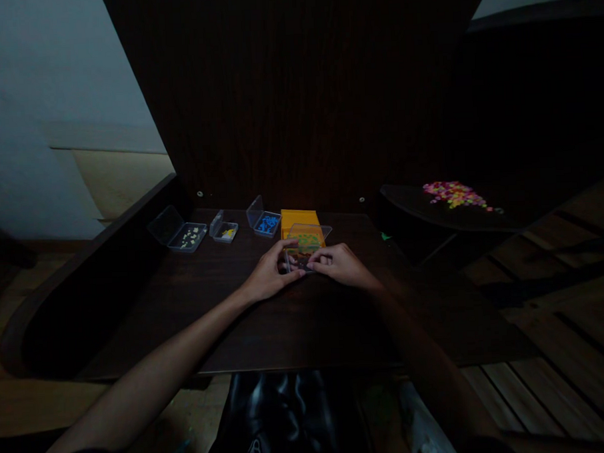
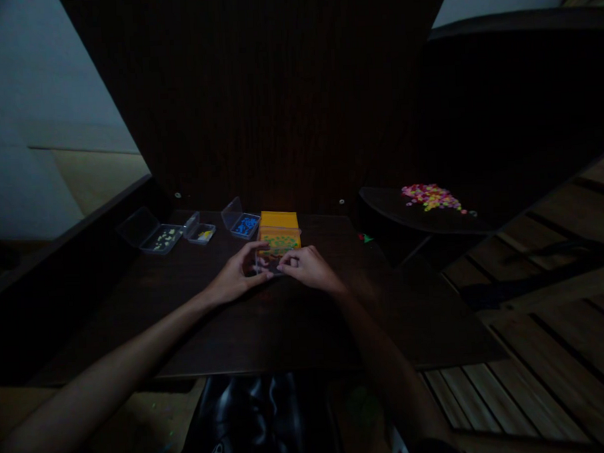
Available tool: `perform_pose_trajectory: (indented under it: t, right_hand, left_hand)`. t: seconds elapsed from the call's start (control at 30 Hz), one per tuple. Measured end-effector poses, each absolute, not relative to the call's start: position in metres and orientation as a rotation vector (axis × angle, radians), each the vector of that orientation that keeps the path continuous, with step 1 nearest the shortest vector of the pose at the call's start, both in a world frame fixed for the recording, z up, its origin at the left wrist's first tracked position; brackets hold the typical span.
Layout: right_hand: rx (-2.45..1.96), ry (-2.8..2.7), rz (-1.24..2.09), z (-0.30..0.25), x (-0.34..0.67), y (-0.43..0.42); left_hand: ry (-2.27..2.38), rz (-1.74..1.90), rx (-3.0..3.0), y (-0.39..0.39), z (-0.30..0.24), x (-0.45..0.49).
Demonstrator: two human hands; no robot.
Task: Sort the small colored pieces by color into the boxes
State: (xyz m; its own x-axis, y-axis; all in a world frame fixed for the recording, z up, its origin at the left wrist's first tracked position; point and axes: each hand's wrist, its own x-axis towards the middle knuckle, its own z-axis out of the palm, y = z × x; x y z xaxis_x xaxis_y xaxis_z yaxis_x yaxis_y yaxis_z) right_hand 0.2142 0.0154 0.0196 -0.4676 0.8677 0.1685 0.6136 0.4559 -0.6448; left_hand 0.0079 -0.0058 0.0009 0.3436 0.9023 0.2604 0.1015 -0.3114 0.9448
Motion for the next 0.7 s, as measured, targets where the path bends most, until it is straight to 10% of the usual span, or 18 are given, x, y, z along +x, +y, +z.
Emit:
perform_pose_trajectory:
  t: [0.7]
  right_hand:
    - [-1.212, -2.192, 0.518, 0.0275, 0.2177, 0.0127]
  left_hand:
    - [0.942, 1.061, 1.633, -0.0025, -0.0036, 0.0078]
